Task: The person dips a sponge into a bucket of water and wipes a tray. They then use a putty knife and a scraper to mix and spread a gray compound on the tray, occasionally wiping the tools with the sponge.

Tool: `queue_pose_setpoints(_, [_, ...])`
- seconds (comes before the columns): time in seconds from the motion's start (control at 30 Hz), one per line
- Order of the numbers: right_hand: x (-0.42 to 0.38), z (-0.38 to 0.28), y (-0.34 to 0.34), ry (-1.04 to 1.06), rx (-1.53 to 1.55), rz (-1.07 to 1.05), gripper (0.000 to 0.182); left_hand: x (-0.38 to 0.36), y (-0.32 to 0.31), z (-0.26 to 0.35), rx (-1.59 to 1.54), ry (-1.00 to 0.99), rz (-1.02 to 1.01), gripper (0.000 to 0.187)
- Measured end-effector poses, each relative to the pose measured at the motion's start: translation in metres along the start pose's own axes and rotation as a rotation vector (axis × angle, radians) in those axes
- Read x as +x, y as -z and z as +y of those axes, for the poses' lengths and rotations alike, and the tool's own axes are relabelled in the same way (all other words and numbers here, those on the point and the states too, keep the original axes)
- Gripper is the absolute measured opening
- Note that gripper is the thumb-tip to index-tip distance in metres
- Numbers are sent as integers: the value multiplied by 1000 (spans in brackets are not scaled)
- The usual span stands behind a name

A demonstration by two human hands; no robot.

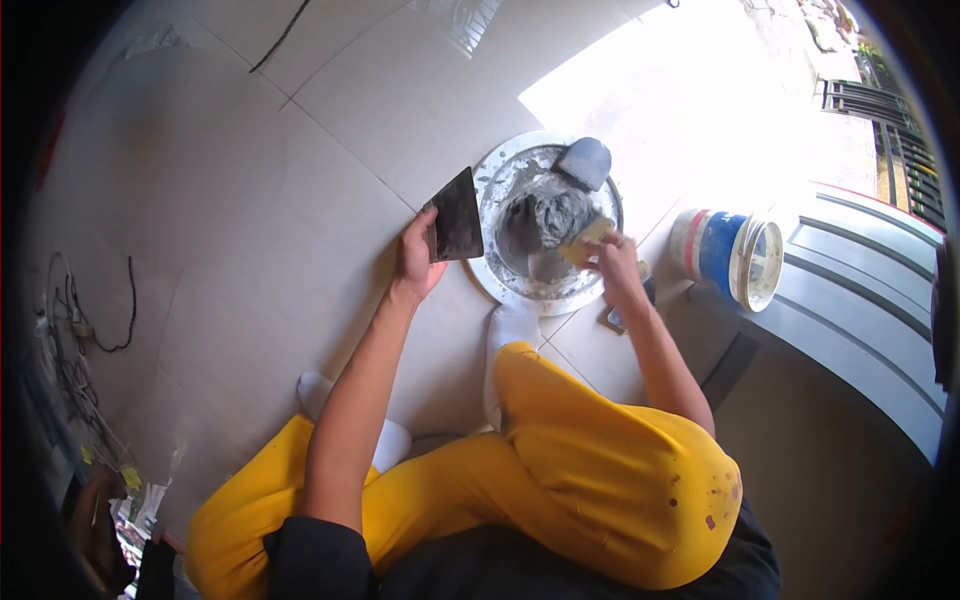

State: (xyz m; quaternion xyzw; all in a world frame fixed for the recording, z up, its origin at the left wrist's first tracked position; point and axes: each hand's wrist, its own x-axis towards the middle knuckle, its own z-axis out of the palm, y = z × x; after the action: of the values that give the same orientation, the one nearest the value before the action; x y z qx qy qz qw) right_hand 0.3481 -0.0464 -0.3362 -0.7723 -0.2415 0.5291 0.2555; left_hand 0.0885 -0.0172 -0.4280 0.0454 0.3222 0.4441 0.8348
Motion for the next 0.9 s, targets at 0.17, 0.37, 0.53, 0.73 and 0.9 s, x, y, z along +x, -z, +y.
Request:
queue_pose_setpoints(0.17, [-8,27,-15,1181,-1461,23,26,2,3,-2,7,-23,-16,48])
queue_pose_setpoints(0.37, [-16,-24,-18,1044,-1375,-54,28,-5,6,-7,-58,8,-20,29])
queue_pose_setpoints(0.53, [12,-25,-14,1099,-1438,-186,37,4,5,-2,-98,-16,0,26])
queue_pose_setpoints(0.73, [11,-37,-17,988,-1484,-289,36,1,4,-3,-90,-32,-11,25])
queue_pose_setpoints(0.9, [-1,-30,-10,1001,-1331,-246,32,-8,-10,3,-63,-49,33,24])
